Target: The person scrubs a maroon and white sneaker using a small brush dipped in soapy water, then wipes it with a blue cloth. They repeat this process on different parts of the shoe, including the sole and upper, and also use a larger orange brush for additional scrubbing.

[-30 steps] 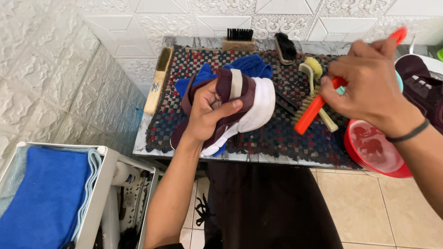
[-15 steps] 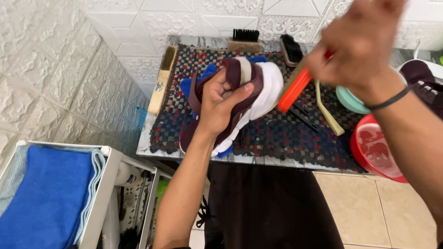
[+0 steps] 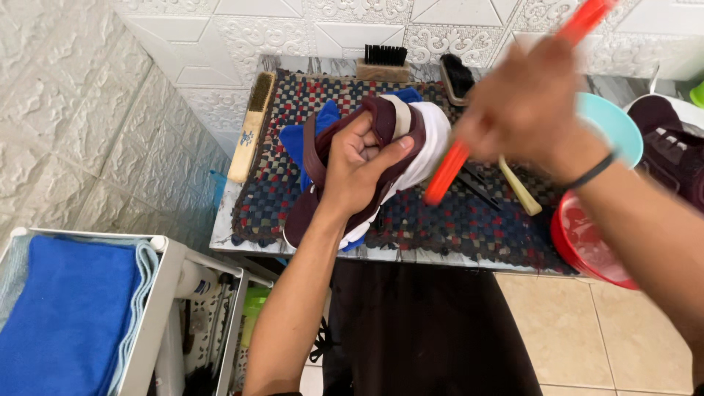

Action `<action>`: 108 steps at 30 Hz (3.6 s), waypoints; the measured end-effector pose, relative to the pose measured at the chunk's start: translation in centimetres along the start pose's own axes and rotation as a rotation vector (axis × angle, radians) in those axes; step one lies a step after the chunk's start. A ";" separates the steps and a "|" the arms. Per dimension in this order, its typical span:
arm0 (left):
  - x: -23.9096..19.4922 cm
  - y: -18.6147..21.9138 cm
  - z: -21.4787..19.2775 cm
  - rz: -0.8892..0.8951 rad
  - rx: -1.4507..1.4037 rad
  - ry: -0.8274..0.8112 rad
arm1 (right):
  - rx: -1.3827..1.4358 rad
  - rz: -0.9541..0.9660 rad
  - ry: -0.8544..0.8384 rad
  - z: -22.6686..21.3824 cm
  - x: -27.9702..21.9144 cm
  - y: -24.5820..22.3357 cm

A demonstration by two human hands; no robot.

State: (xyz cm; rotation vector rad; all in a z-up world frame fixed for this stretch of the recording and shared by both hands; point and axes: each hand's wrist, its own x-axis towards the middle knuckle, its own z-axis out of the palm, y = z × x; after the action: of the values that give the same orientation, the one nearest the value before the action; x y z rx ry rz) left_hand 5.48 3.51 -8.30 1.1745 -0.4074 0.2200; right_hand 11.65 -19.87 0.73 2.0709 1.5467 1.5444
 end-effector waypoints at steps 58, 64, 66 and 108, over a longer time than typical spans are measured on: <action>-1.3 3.3 1.6 -0.005 0.192 0.014 | -0.087 0.382 -0.033 2.7 -6.0 2.1; -4.1 9.0 0.3 0.144 0.419 0.223 | 0.234 1.026 -1.003 0.0 -0.1 1.4; -5.5 10.2 -0.2 0.128 0.397 0.281 | 0.439 1.158 -1.159 1.1 -0.3 -0.9; -11.7 11.3 0.8 0.361 0.497 0.622 | 0.835 0.720 -0.066 -2.1 2.5 -22.5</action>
State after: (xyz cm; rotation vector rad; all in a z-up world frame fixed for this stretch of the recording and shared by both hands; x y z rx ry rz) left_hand -9.54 7.57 -3.36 1.4318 -0.0017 1.0169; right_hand -4.40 -8.39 -10.52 3.3823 1.6992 0.9842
